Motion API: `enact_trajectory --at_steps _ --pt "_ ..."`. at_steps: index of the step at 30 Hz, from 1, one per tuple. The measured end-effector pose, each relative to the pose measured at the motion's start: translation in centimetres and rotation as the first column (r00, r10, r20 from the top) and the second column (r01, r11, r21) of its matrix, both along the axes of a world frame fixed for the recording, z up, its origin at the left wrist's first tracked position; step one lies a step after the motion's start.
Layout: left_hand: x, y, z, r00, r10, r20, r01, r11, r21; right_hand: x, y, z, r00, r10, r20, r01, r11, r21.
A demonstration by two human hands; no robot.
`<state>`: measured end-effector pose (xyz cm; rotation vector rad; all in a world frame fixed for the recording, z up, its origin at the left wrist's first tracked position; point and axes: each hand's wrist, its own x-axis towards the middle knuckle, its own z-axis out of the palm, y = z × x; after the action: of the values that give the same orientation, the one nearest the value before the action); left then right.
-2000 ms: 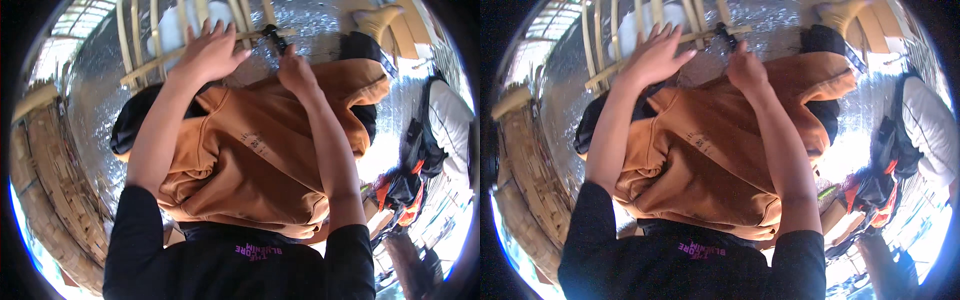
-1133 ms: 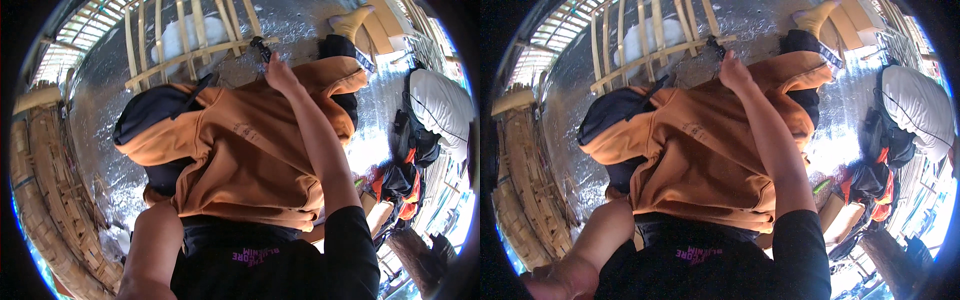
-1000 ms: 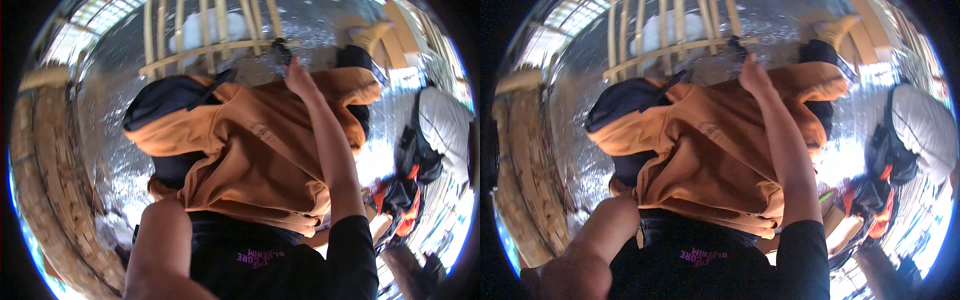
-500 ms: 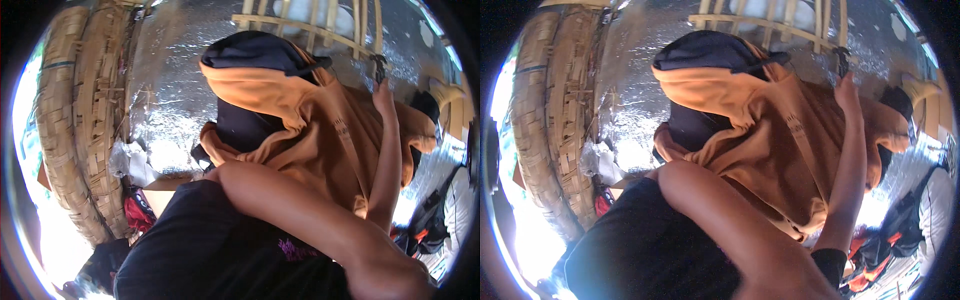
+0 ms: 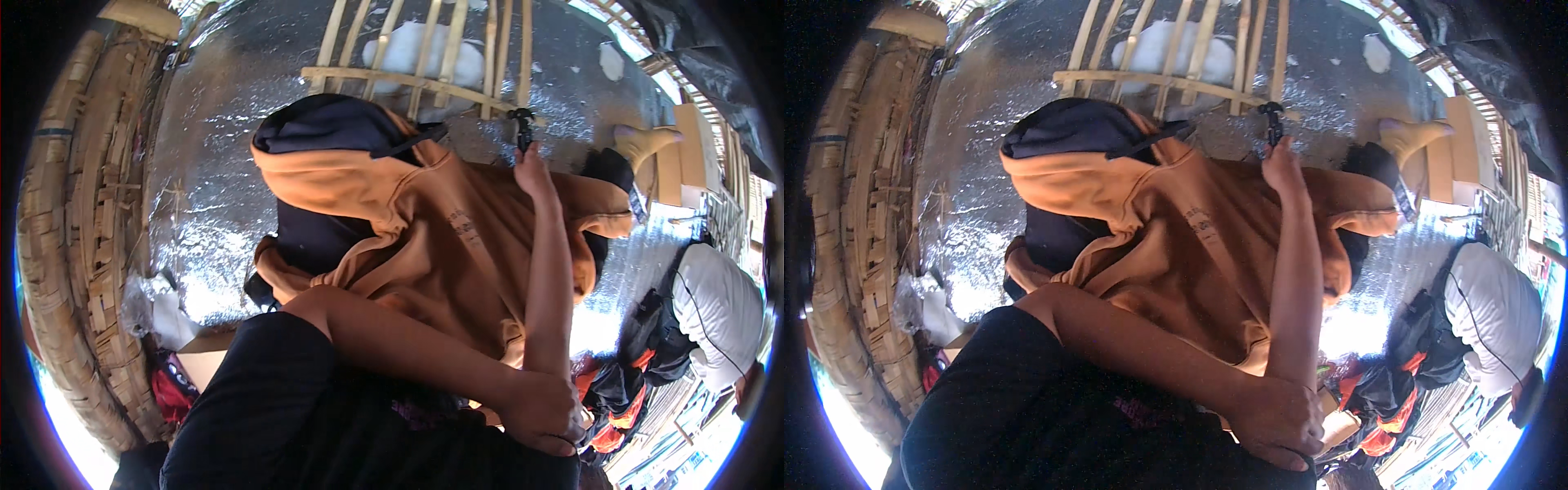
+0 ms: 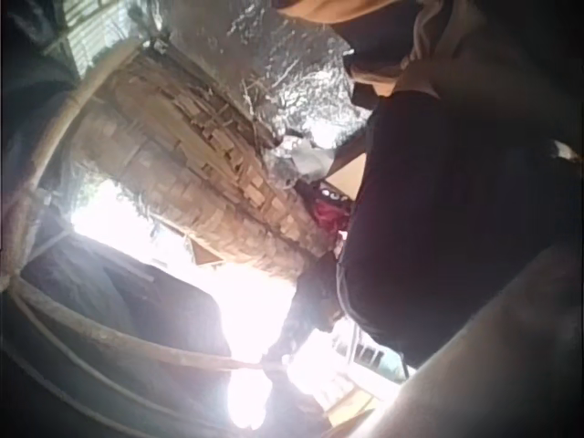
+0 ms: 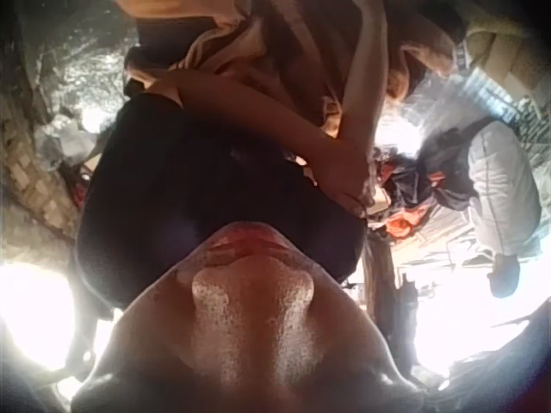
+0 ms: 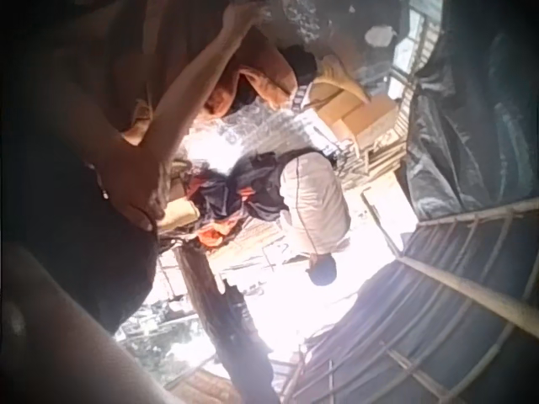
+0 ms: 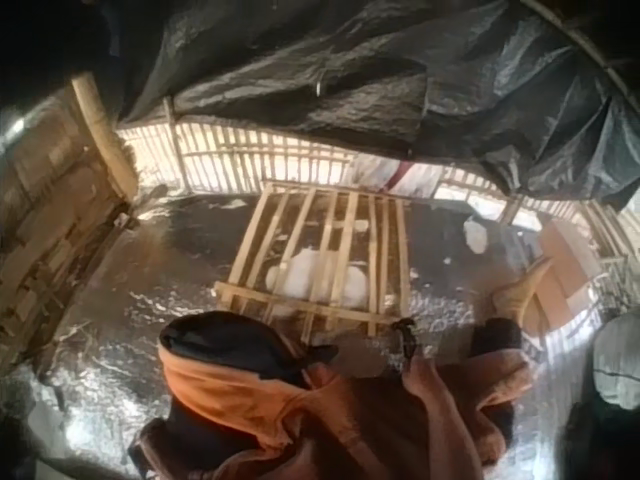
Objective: The person constructs a wooden frame by positioning thin wood strips into a grid and hammering small nails into the joints to secure them.
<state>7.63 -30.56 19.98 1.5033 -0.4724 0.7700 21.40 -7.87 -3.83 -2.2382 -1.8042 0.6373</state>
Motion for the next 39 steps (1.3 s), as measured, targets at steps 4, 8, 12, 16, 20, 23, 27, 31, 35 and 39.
enact_trajectory --at_steps 4,8,12,16,20,23,27,31,35,39 --pt "0.8 1.1 -1.7 0.999 -0.024 0.04 0.021 0.996 0.089 0.0 -0.2 -0.8 0.996 0.047 0.073 -0.056 0.991 0.12" --pt "-0.1 5.9 -3.6 0.95 0.307 -0.063 -0.26 0.884 0.389 -1.0 0.4 0.7 1.0 0.027 -0.013 -0.028 0.995 -0.093" --pt "0.6 6.7 8.6 0.939 0.337 0.071 -0.343 0.935 0.093 0.7 -0.4 -0.5 1.0 0.003 -0.016 -0.005 0.997 -0.079" --pt "-0.9 4.9 12.1 0.972 0.103 0.211 -0.086 0.992 -0.089 -0.3 0.0 0.3 1.0 0.01 0.03 -0.006 0.993 -0.118" --pt "-1.5 3.7 9.9 0.976 -0.036 0.216 0.063 0.991 -0.12 1.3 -0.7 -0.2 0.999 0.03 0.025 -0.028 0.997 -0.072" --pt "-2.4 3.1 8.7 0.98 -0.076 0.184 0.09 0.993 -0.073 0.6 0.3 0.5 0.996 0.078 0.031 -0.074 0.992 -0.104" --pt "-4.0 2.6 7.4 0.976 -0.143 0.166 0.14 0.99 0.029 0.5 0.2 0.6 0.998 0.064 -0.012 -0.065 0.984 -0.164" --pt "-7.8 4.4 6.8 0.984 -0.117 0.131 0.084 0.969 0.23 1.0 0.1 -0.6 0.995 0.103 -0.015 -0.104 0.992 -0.07" --pt "-14.4 8.8 3.2 0.993 0.023 -0.116 -0.002 0.983 0.182 0.6 -0.5 -0.5 0.997 0.05 -0.059 -0.058 0.988 -0.142" --pt "-18.4 6.3 3.5 0.9 -0.385 -0.205 0.236 0.826 -0.512 -0.6 0.1 1.2 0.994 -0.003 -0.106 -0.011 0.991 -0.13"
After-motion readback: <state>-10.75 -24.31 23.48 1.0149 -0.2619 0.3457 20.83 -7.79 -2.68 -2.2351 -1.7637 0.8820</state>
